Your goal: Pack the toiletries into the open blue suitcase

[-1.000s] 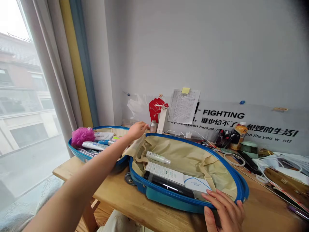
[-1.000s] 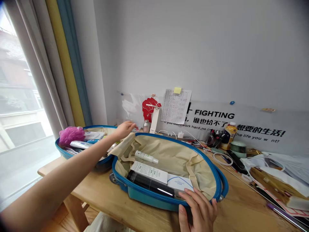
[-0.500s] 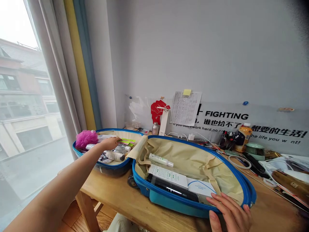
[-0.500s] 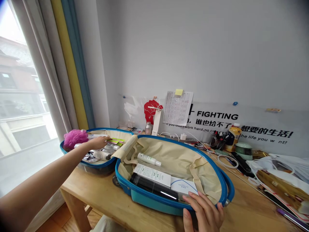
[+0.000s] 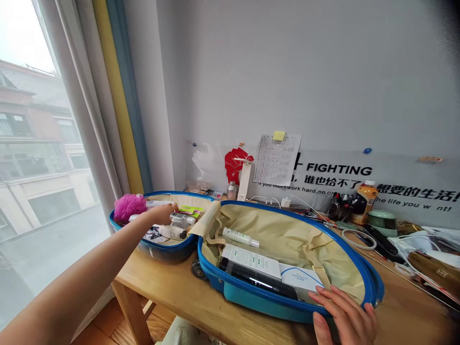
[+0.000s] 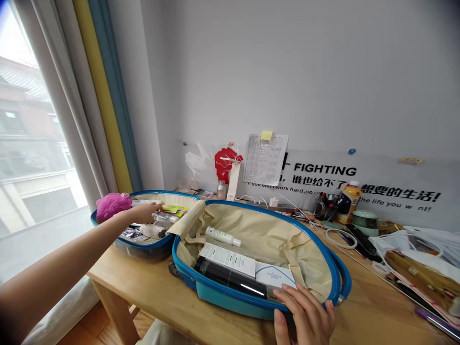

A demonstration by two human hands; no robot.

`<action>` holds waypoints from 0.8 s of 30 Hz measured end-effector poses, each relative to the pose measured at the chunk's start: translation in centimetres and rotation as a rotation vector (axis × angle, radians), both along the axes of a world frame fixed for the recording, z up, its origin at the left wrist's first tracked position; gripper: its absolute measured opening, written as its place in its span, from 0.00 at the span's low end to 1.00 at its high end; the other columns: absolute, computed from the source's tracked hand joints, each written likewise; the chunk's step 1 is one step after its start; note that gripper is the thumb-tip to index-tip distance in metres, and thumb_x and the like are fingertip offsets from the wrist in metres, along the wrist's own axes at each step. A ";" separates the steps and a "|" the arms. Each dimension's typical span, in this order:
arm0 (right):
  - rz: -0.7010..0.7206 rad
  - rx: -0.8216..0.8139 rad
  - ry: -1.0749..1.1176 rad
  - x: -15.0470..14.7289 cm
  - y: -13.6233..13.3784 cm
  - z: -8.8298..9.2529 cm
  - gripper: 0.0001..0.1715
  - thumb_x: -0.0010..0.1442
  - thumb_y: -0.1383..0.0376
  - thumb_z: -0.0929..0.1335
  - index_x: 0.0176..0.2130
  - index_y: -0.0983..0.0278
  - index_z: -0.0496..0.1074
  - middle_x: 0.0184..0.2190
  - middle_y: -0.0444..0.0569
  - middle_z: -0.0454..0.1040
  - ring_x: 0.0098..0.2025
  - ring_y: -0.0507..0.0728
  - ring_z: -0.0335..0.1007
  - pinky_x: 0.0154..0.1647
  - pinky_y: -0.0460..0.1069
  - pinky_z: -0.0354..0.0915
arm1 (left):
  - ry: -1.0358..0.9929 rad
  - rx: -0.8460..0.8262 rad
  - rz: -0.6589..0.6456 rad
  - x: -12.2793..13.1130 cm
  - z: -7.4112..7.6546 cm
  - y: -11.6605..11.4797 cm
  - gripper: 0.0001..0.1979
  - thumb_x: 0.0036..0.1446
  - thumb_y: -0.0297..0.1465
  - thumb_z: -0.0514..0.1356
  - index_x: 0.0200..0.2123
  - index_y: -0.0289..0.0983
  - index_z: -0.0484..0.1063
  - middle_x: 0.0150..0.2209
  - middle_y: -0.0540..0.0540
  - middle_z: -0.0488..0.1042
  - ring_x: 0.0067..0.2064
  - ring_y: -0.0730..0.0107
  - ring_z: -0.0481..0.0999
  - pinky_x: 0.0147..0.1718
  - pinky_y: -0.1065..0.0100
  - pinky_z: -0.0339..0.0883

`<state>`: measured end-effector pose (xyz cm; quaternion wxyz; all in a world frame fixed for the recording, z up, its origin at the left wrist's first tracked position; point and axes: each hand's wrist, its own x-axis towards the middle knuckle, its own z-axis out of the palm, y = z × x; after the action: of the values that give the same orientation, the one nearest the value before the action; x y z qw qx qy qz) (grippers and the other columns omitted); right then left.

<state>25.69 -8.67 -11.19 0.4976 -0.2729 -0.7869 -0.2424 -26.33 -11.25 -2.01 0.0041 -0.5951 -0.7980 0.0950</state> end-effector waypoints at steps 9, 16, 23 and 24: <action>0.012 -0.008 0.046 -0.2 -0.2 0.2 0.12 0.65 0.60 0.60 0.40 0.60 0.70 0.37 0.50 0.75 0.45 0.62 0.69 0.60 0.63 0.49 | 0.087 -0.041 -0.038 1.3 0.4 0.8 0.19 0.62 0.37 0.59 0.54 0.36 0.67 0.52 0.41 0.71 0.50 0.60 0.73 0.48 0.52 0.70; 0.009 -0.016 0.059 -0.1 0.1 -0.2 0.11 0.64 0.60 0.61 0.40 0.60 0.70 0.37 0.50 0.75 0.46 0.61 0.69 0.61 0.62 0.48 | 0.166 -0.024 -0.127 1.9 1.2 0.3 0.21 0.55 0.33 0.64 0.52 0.36 0.68 0.52 0.39 0.72 0.52 0.56 0.72 0.53 0.51 0.64; 0.020 -0.008 0.070 -0.3 -0.1 0.3 0.11 0.64 0.60 0.61 0.39 0.60 0.71 0.36 0.50 0.75 0.44 0.61 0.70 0.60 0.62 0.49 | 0.201 0.112 -0.182 1.8 3.6 -1.9 0.23 0.45 0.26 0.65 0.47 0.40 0.68 0.51 0.39 0.73 0.56 0.52 0.70 0.56 0.58 0.61; 0.025 -0.003 0.075 -0.4 -0.2 0.4 0.11 0.64 0.60 0.61 0.39 0.60 0.71 0.35 0.50 0.75 0.44 0.61 0.69 0.59 0.62 0.49 | 0.203 0.134 -0.176 1.8 4.1 -2.3 0.22 0.46 0.26 0.63 0.48 0.40 0.67 0.51 0.40 0.73 0.55 0.53 0.71 0.55 0.59 0.62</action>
<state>25.26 -8.85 -10.78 0.5293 -0.2729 -0.7713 -0.2247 -24.48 -13.55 2.07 0.1330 -0.6485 -0.7428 0.1005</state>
